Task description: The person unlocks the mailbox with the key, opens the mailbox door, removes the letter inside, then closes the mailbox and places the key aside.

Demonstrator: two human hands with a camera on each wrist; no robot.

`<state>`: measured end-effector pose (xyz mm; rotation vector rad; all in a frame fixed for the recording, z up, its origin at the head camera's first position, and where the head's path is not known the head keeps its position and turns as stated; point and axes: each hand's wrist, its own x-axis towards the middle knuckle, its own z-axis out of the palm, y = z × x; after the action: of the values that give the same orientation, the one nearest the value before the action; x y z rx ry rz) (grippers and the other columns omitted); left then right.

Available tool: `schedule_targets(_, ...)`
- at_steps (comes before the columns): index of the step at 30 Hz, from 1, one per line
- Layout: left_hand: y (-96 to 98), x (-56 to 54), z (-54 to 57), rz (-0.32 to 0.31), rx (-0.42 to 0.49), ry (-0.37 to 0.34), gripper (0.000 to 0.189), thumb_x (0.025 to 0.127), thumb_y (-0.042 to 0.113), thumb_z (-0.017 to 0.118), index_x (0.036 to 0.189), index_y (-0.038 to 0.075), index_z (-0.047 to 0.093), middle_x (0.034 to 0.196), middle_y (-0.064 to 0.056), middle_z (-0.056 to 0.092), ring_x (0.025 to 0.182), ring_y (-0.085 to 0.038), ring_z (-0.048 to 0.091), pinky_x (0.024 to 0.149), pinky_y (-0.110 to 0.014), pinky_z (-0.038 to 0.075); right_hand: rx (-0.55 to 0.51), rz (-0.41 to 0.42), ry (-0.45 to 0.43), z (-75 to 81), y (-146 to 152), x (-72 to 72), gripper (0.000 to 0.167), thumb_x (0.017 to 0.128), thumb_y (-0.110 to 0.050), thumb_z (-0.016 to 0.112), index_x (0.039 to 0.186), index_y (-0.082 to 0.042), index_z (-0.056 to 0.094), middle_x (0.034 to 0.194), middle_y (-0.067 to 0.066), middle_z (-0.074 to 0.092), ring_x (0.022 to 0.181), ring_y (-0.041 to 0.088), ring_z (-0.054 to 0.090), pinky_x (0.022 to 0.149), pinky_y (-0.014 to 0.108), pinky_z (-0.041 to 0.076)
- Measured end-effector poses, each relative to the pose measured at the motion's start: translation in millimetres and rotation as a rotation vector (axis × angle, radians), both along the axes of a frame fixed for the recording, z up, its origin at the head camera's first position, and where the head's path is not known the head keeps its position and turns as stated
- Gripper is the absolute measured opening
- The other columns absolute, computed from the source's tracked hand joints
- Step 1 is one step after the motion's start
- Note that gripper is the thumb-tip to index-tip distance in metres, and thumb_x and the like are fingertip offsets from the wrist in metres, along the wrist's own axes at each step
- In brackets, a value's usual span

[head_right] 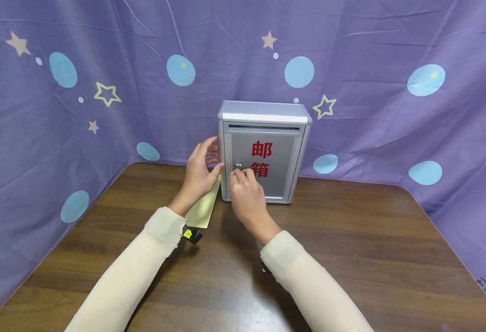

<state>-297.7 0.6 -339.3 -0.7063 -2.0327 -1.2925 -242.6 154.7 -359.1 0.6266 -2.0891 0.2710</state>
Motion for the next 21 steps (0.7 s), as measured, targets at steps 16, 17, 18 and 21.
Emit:
schedule_targets(16,-0.1,0.7,0.6,-0.008,-0.004,0.006,0.071,0.081,-0.022,0.07,0.145,-0.001,0.048,0.12,-0.023,0.057,0.107,-0.035,0.063,0.091,-0.036,0.059,0.001,0.023,-0.002,-0.9,0.9,4.8,0.021,0.086,0.01,0.067,0.105,0.006,0.076,0.108,0.018,0.075,0.095,0.032,0.066,0.079,0.038,0.062)
schedule_targets(17,-0.1,0.5,0.4,-0.008,-0.003,0.005,0.071,0.081,-0.022,0.069,0.145,-0.001,0.048,0.12,-0.023,0.057,0.107,-0.035,0.063,0.091,-0.036,0.059,0.002,0.024,-0.001,-0.7,0.8,5.7,0.021,0.086,0.01,0.067,0.105,0.006,0.076,0.108,0.018,0.075,0.095,0.032,0.066,0.08,0.038,0.061)
schedule_targets(18,-0.2,0.5,0.3,-0.008,-0.001,0.003,0.071,0.081,-0.022,0.069,0.145,-0.001,0.048,0.12,-0.023,0.057,0.107,-0.035,0.063,0.091,-0.035,0.059,0.003,0.024,0.001,-0.4,0.7,6.8,0.021,0.086,0.01,0.067,0.105,0.006,0.076,0.108,0.018,0.075,0.095,0.032,0.067,0.08,0.038,0.061)
schedule_targets(21,-0.2,0.7,0.1,-0.009,0.002,0.001,0.071,0.081,-0.022,0.069,0.145,-0.001,0.048,0.12,-0.023,0.057,0.107,-0.034,0.063,0.091,-0.035,0.059,-0.006,0.032,0.008,0.1,0.6,9.0,0.02,0.087,0.011,0.065,0.104,0.006,0.075,0.108,0.019,0.075,0.094,0.033,0.067,0.082,0.038,0.061)
